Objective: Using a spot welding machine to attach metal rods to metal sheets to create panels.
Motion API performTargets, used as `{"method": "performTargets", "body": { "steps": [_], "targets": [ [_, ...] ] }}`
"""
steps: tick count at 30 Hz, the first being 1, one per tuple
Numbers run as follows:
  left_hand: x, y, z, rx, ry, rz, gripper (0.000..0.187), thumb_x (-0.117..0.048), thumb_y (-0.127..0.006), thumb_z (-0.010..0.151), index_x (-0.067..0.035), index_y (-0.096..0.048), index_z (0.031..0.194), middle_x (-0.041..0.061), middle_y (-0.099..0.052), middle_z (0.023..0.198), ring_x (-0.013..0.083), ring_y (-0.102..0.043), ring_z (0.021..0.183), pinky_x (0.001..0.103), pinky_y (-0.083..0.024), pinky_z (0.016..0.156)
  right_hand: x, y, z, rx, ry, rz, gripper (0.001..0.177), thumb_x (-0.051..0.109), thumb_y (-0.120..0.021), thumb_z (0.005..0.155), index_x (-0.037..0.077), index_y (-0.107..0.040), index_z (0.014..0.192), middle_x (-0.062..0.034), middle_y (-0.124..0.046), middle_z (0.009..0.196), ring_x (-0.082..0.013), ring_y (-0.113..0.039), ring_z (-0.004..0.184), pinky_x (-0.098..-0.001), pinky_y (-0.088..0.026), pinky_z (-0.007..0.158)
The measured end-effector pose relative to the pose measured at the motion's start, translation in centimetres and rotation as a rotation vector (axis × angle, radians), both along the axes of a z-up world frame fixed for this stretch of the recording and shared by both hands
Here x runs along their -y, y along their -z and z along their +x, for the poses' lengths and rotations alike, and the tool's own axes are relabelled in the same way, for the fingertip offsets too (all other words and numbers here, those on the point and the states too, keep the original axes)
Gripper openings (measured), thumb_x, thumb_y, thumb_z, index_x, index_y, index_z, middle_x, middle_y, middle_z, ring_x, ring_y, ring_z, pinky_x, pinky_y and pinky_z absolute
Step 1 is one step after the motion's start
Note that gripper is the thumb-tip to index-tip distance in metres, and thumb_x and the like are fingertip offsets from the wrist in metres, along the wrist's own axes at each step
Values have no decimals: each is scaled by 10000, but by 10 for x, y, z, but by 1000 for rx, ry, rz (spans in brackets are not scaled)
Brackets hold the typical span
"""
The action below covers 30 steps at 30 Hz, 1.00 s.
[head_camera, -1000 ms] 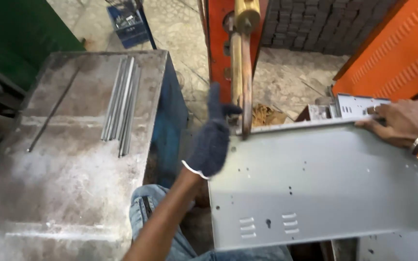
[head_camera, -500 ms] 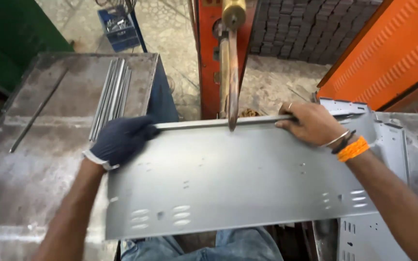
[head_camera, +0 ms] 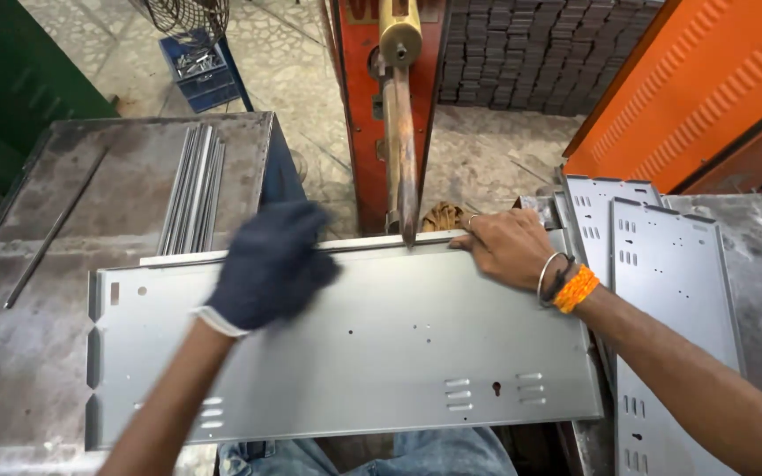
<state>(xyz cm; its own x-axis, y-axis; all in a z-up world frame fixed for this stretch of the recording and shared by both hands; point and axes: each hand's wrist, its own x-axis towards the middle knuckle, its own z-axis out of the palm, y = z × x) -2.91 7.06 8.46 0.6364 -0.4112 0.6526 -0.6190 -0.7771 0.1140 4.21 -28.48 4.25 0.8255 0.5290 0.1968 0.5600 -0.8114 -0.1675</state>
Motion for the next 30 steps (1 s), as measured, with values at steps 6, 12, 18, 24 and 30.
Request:
{"method": "performTargets", "body": {
  "steps": [6,12,18,24,30],
  "targets": [
    [58,20,20,-429,-33,27,165,-294,-686,945,-135,-717,978,138,-732,834,347,-713,759,491,-534,680,1,5,1,10,-22,45,486,409,-575,995,92,-548,627,-85,-522,489,-243,-461,445,-461,-355,565],
    [68,22,23,-406,-81,47,86,-244,-684,889,-175,-718,927,134,-722,762,359,-707,730,529,-508,643,10,9,8,-44,-15,-36,513,429,-575,1010,102,-547,616,-53,-542,497,-231,-443,410,-427,-371,505],
    [61,16,25,-452,-65,-9,168,-267,-688,868,-190,-731,1012,134,-731,796,367,-700,675,529,-513,600,5,9,13,119,-80,15,454,379,-583,1015,81,-605,673,-37,-533,514,-174,-415,444,-400,-315,534],
    [30,12,17,-381,-48,38,127,-268,-698,899,-146,-717,868,133,-706,745,352,-688,672,505,-507,603,-28,3,10,-81,17,-4,274,320,-555,1010,134,-735,920,-106,-606,536,-287,-518,463,-433,-401,516],
    [23,16,13,-372,-68,17,160,-257,-714,877,-130,-697,780,141,-678,693,368,-676,665,501,-498,590,-44,-13,-3,-45,-108,51,291,331,-597,971,66,-715,957,-163,-678,688,-355,-677,693,-500,-469,626]
  ]
}}
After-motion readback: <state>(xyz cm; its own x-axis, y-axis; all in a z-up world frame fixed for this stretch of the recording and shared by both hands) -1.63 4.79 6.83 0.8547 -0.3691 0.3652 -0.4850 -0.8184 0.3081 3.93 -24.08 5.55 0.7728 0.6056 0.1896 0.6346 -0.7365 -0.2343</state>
